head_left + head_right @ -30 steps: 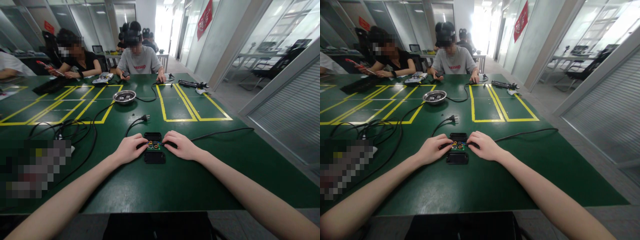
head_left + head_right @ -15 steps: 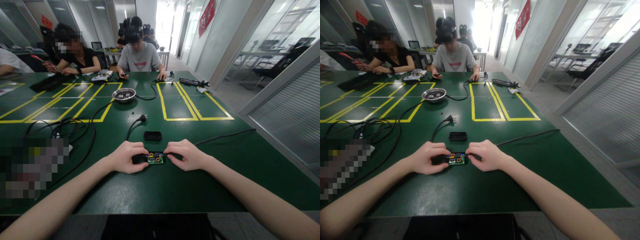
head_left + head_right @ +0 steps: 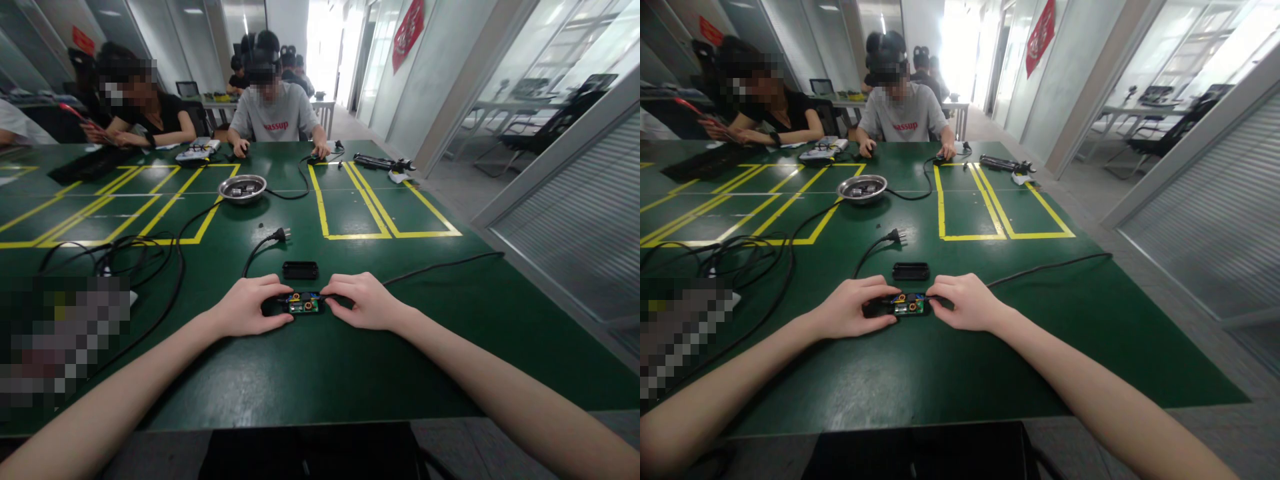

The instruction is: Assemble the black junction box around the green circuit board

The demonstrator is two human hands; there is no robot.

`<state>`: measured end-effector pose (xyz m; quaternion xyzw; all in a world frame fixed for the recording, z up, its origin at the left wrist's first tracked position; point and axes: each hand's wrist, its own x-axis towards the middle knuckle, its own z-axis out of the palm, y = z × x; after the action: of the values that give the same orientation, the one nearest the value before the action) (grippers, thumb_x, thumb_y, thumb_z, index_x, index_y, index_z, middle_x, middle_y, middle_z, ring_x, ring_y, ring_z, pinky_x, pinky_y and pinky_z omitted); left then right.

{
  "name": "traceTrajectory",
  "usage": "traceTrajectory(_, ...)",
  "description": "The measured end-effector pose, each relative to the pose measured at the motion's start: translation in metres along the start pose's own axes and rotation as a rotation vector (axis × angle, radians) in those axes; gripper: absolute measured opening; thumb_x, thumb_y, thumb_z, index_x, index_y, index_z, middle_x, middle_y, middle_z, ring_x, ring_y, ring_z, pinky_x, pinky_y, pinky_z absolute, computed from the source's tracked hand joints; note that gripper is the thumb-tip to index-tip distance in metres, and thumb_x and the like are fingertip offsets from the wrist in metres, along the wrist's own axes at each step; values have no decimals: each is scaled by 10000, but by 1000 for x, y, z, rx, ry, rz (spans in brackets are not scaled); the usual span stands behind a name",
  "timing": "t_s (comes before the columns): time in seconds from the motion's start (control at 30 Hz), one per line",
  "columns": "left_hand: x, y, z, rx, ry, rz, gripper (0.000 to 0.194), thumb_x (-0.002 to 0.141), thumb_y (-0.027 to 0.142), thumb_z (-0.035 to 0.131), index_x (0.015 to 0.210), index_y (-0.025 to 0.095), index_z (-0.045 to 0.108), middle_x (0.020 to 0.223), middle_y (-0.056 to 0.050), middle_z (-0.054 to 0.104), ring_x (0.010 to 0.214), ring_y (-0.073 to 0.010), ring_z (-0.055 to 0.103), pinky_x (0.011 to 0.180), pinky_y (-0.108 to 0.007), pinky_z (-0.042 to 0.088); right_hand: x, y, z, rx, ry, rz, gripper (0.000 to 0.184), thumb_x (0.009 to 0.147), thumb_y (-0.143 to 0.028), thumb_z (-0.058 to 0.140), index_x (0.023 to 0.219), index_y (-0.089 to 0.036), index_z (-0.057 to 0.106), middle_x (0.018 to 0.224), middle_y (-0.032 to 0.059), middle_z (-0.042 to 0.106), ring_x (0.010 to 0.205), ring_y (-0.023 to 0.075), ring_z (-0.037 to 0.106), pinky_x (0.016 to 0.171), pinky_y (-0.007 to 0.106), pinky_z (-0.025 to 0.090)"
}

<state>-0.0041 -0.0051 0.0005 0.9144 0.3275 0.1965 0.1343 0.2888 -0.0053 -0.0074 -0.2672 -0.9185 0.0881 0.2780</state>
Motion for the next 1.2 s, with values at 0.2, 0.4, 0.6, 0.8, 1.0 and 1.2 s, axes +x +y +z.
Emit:
traceTrajectory(0.2,0,2,0,12,-4,-46,397,896,437,713,1218,206,702,970,-35,721,771,-154,705,660,-233,515,0,3,2,30,-8,21,167,969,-219,546,1022,-197,702,859,34,727,637,128,638,595,244,461)
traceTrajectory(0.4,-1,3,-3,-32,27,-20,280,892,416,714,1056,190,701,943,-45,720,794,-162,692,680,-242,516,0,4,-1,69,-31,55,122,957,-224,571,984,-200,688,838,22,718,605,121,616,580,242,449)
traceTrajectory(0.6,-1,0,-1,-61,38,-6,211,914,384,707,950,178,679,921,-42,704,749,-142,662,637,-228,490,0,6,-3,83,-39,30,119,959,-219,583,962,-186,697,828,27,721,611,126,627,585,242,451)
traceTrajectory(0.8,-1,-3,1,-46,57,51,222,947,374,687,882,166,647,851,-31,656,705,-134,634,608,-220,458,1,6,-2,68,-31,-10,138,973,-204,563,922,-192,691,830,38,726,704,155,673,639,255,473)
traceTrajectory(1.0,-2,0,1,17,26,56,219,969,360,666,868,167,646,878,-32,661,736,-135,651,640,-216,474,0,6,-3,58,-130,20,39,887,-214,673,894,-194,640,836,22,692,703,153,643,622,249,431)
traceTrajectory(1.2,-2,8,-3,166,2,88,217,986,352,640,872,169,665,900,-30,680,726,-131,651,613,-224,460,0,8,-5,-30,-196,8,90,990,-230,613,919,-190,652,856,25,672,709,142,618,633,246,404)
